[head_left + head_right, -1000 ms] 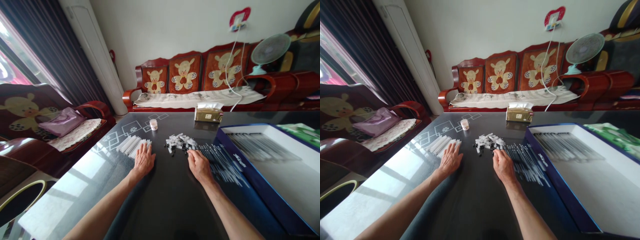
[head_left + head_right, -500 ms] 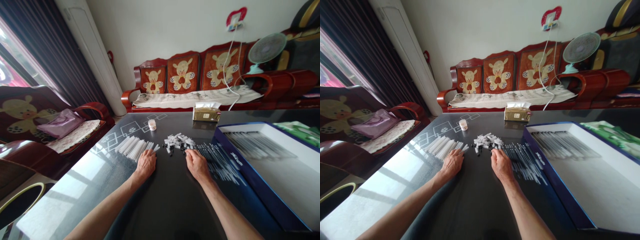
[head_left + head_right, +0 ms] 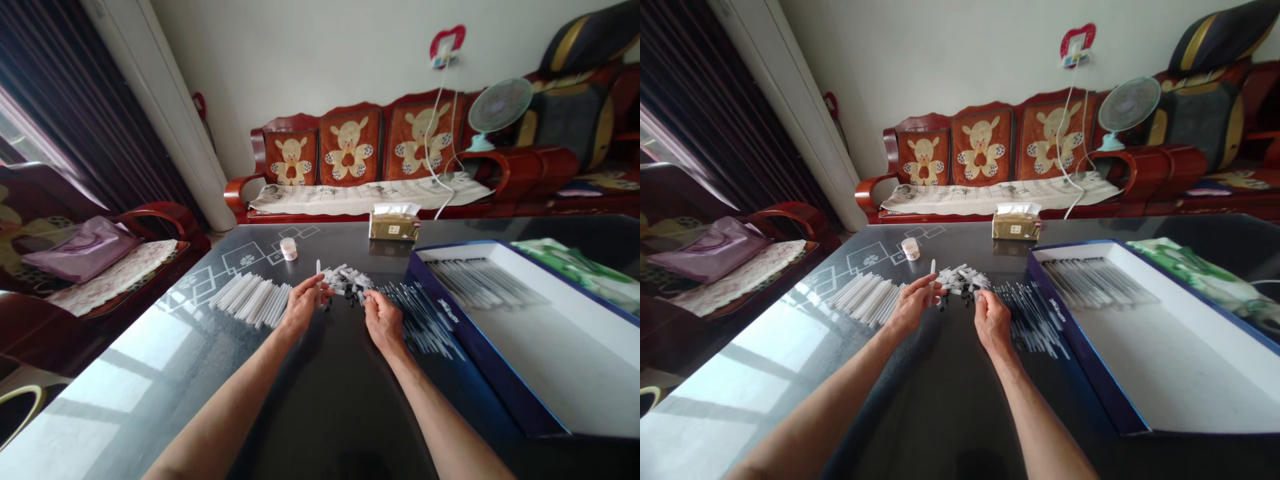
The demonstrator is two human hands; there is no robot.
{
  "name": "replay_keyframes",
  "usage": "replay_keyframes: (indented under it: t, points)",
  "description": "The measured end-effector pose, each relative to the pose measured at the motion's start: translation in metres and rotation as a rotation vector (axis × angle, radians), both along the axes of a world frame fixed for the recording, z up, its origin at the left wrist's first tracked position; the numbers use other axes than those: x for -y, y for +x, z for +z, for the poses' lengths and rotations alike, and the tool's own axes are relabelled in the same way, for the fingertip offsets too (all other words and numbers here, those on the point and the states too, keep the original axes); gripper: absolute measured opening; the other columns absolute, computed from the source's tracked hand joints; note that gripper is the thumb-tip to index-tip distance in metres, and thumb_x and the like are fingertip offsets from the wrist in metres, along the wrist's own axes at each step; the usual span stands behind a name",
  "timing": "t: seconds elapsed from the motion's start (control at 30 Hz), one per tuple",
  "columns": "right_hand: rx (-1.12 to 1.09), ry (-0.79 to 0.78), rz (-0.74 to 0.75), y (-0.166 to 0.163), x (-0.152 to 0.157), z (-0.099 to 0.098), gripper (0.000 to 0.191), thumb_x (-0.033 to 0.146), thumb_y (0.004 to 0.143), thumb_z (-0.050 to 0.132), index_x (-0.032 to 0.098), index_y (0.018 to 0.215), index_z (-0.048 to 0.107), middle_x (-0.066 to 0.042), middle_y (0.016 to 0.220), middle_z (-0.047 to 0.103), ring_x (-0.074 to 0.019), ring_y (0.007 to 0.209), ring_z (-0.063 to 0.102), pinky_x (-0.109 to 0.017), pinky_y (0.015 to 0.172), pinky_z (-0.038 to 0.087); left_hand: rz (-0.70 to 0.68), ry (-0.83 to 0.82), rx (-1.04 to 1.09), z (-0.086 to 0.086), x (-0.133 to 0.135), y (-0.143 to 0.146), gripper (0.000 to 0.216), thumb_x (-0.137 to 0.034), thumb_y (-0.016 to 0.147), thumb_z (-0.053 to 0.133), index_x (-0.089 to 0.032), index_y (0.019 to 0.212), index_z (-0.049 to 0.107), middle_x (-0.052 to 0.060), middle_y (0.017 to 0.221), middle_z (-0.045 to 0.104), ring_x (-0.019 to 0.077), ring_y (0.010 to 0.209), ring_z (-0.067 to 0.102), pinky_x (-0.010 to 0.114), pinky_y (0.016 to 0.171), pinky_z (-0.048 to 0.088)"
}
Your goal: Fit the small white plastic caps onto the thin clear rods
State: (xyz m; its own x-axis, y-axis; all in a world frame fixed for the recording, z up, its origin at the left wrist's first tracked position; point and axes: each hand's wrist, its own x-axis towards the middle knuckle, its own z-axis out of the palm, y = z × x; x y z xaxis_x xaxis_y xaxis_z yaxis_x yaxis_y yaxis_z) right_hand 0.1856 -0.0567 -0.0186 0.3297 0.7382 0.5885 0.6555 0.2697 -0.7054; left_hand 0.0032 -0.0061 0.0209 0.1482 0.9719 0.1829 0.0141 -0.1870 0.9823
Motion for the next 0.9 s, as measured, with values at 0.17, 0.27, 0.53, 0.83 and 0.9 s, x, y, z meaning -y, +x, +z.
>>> replay_keyframes:
  t: [0.17, 0.27, 0.53, 0.83, 0.9]
  points:
    - [0.026, -0.01, 0.027, -0.002, 0.003, 0.004, 0.025, 0.022, 0.088, 0.042, 0.02, 0.09, 0.067, -0.008, 0.088, 0.073, -0.0204, 0.083, 0.069, -0.03, 0.078, 0.053, -0.023, 0.364, -0.285, -0.008, -0.009, 0.025, 0.036, -0.023, 0.088, 0.05, -0.019, 0.122, 0.06, 0.009, 0.101, 0.071, 0.0188, 0.088, 0.069, 0.028, 0.073, 0.054]
    - [0.074, -0.021, 0.059, -0.005, 0.005, 0.005, 0.025, 0.019, 0.087, 0.042, 0.02, 0.09, 0.067, -0.008, 0.088, 0.072, -0.0207, 0.084, 0.069, -0.03, 0.079, 0.052, 0.161, 0.694, -0.668, -0.013, -0.008, 0.029, 0.028, -0.024, 0.092, 0.048, -0.021, 0.115, 0.064, 0.007, 0.088, 0.068, 0.0175, 0.081, 0.066, 0.029, 0.074, 0.051]
    - [-0.017, -0.011, 0.011, -0.002, 0.002, 0.001, 0.023, 0.018, 0.086, 0.043, 0.02, 0.093, 0.065, -0.008, 0.089, 0.072, -0.0199, 0.083, 0.068, -0.031, 0.079, 0.053, 0.213, 1.04, -0.829, -0.012, -0.012, 0.03, 0.029, -0.018, 0.095, 0.04, -0.018, 0.115, 0.06, 0.011, 0.112, 0.063, 0.0211, 0.1, 0.059, 0.036, 0.091, 0.046]
    - [-0.097, 0.0, -0.097, 0.006, 0.0, -0.005, 0.027, 0.015, 0.085, 0.041, 0.018, 0.1, 0.063, -0.008, 0.093, 0.067, -0.0162, 0.072, 0.065, -0.031, 0.069, 0.055, 0.283, 0.928, -0.882, -0.022, -0.016, 0.026, 0.031, -0.032, 0.096, 0.044, -0.024, 0.12, 0.063, 0.005, 0.078, 0.063, 0.0175, 0.075, 0.06, 0.026, 0.069, 0.044]
    - [-0.051, 0.008, -0.081, 0.005, 0.001, -0.001, 0.026, 0.016, 0.084, 0.043, 0.019, 0.098, 0.065, -0.008, 0.093, 0.067, -0.0179, 0.079, 0.065, -0.033, 0.075, 0.055, 0.312, 0.908, -0.876, -0.023, -0.017, 0.026, 0.03, -0.039, 0.095, 0.047, -0.025, 0.112, 0.067, 0.004, 0.073, 0.062, 0.0167, 0.071, 0.06, 0.025, 0.063, 0.042]
